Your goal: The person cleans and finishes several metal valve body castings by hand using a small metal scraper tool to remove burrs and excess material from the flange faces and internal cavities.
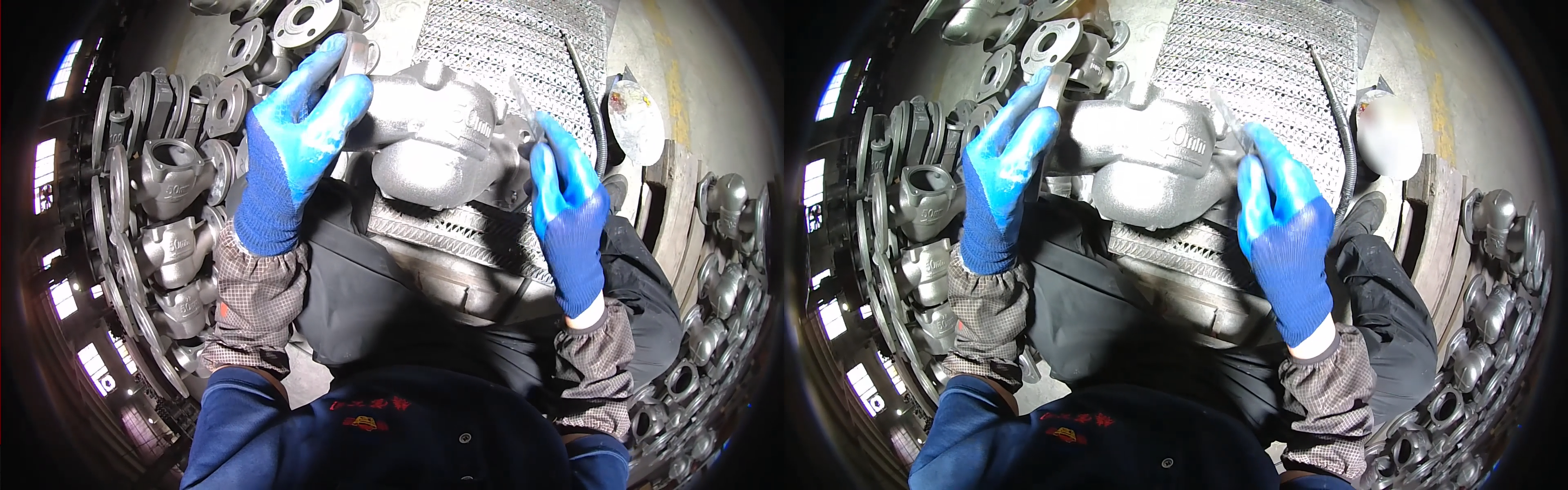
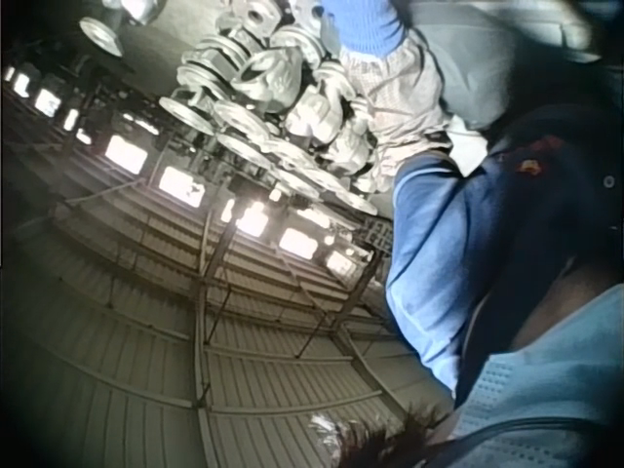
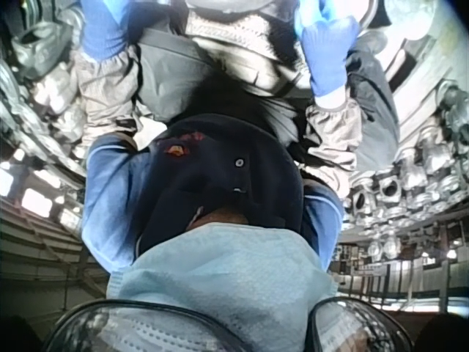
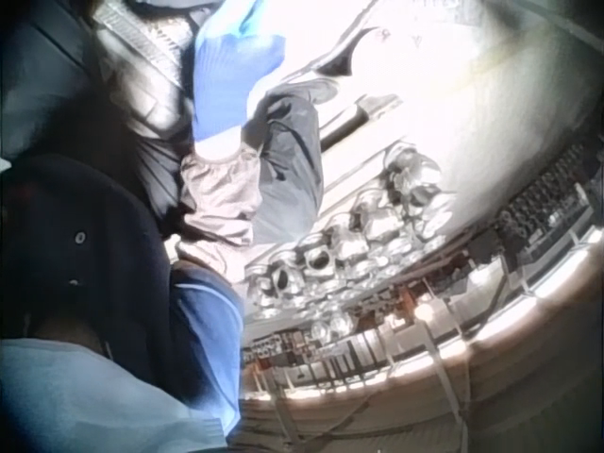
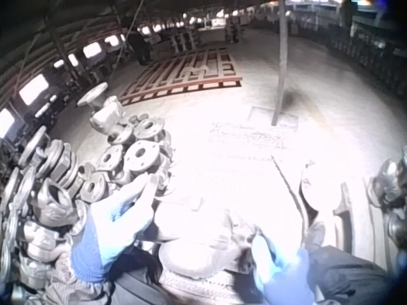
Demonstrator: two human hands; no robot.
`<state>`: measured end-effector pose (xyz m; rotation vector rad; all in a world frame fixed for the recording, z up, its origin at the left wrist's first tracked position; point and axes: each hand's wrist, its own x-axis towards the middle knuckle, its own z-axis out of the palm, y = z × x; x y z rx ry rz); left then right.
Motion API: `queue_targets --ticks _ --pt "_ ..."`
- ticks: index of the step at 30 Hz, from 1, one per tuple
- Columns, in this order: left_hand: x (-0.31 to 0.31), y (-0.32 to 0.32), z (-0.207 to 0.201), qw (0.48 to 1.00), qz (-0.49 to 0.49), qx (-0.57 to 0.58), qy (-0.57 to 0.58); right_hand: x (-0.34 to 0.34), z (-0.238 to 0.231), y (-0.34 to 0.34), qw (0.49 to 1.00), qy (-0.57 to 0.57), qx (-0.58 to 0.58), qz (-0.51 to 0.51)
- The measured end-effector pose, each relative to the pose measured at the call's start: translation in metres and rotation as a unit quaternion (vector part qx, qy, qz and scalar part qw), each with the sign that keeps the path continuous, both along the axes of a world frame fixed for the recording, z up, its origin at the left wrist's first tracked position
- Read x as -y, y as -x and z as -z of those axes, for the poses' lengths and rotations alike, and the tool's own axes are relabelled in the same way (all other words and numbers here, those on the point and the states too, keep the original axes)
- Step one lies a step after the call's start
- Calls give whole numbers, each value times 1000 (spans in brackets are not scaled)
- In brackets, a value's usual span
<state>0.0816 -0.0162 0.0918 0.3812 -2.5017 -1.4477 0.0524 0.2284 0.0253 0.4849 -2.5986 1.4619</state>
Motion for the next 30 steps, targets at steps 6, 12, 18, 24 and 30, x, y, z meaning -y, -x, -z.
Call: queue_targets --ticks 6,12,18,24,30 --pt "-1 3 2 1000 2 -7 5 33 0 23 983 102 150 -2" --pt "8 -1 4 998 41 -30 -33 39 28 53 984 92 152 30" --pt "14 -3 7 999 44 -25 -20 51 27 46 995 -71 68 25" --pt "13 -4 2 999 -2 32 -41 27 10 48 964 158 205 64" --pt "36 -11 14 999 31 -4 -32 -10 29 31 936 265 182 146"
